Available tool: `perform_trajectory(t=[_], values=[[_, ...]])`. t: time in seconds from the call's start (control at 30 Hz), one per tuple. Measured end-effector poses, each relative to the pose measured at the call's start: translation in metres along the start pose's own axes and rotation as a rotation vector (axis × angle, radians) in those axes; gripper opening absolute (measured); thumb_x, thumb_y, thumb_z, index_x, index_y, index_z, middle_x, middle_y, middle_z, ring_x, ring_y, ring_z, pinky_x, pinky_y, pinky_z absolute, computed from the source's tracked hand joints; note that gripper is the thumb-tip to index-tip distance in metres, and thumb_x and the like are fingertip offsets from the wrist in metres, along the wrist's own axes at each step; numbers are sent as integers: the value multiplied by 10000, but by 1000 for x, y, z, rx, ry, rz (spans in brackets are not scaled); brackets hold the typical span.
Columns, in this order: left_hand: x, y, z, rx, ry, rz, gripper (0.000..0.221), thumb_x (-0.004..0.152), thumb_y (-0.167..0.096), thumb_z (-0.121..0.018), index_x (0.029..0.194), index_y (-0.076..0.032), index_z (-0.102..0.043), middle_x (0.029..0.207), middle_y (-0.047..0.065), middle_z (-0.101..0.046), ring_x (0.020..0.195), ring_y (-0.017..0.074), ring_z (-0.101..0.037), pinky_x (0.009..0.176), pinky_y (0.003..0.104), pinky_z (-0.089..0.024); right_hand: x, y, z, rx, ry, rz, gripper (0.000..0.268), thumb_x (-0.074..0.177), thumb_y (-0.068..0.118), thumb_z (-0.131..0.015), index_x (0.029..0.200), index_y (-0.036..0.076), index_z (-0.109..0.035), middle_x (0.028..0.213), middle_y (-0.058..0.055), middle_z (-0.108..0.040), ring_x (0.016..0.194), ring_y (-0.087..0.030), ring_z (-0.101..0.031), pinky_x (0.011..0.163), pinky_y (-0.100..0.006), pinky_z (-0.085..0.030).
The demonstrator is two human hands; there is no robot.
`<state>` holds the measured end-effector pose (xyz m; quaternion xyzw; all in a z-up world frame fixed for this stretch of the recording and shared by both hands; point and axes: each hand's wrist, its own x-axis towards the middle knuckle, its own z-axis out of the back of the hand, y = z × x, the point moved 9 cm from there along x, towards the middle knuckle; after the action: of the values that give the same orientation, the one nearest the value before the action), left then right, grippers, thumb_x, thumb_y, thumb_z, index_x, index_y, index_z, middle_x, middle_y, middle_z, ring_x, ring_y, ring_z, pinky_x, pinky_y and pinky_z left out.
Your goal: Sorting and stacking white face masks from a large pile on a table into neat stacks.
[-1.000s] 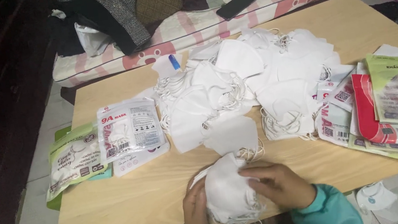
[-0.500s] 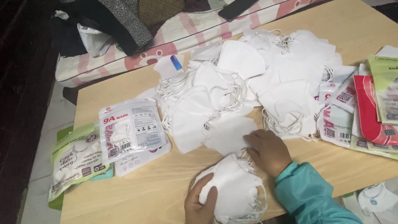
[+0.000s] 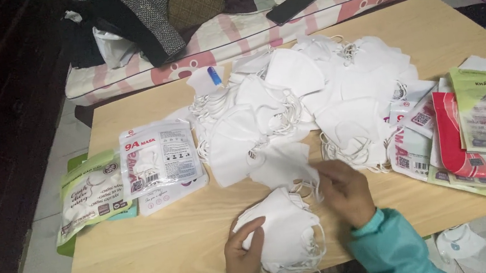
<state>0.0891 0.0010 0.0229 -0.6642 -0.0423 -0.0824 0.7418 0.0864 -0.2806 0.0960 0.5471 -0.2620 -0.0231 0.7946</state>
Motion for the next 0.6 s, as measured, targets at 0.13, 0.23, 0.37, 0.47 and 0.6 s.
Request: perform_trajectory(t=[0.13, 0.23, 0.37, 0.47, 0.6], values=[[1, -4, -2, -122, 71, 5, 416, 962, -216, -502, 1045, 45, -814, 1280, 193, -736, 1351, 306, -543, 1107, 414, -410, -31, 41, -21, -72, 226, 279, 288, 801, 122, -723, 1076, 137, -805, 1155, -106, -782, 1065, -248, -704, 881, -359, -593], [-2, 1, 0, -79, 122, -160, 518, 965, -303, -452, 1198, 66, -729, 1260, 199, -739, 1370, 365, -503, 1177, 477, -288, -44, 83, -41, -121, 502, 381, 220, 777, 104, -746, 985, 130, -812, 981, -18, -786, 1011, -235, -707, 955, -415, -521], [3, -10, -4, -52, 53, 33, 314, 856, -113, -702, 1120, 42, -772, 1383, 192, -643, 1241, 280, -605, 1018, 359, -489, -32, 46, -52, 40, 613, 91, 263, 807, 119, -786, 1068, 102, -810, 1086, -69, -794, 962, -184, -712, 802, -305, -618], [0, -3, -1, -40, 30, -33, 282, 823, -50, -698, 1076, 38, -787, 1365, 200, -661, 1297, 302, -581, 1049, 371, -461, -2, 17, -45, -32, 276, 249, 234, 854, 182, -751, 1066, 85, -760, 1122, -97, -771, 932, -226, -746, 780, -323, -625], [-3, 24, 7, 41, -10, 36, 256, 787, -47, -744, 1024, 11, -820, 1154, 159, -805, 1356, 293, -572, 1062, 371, -461, 19, -40, -78, -460, 263, 198, 571, 755, 346, -812, 1273, 138, -692, 1328, -92, -662, 1192, -304, -591, 1005, -416, -454]])
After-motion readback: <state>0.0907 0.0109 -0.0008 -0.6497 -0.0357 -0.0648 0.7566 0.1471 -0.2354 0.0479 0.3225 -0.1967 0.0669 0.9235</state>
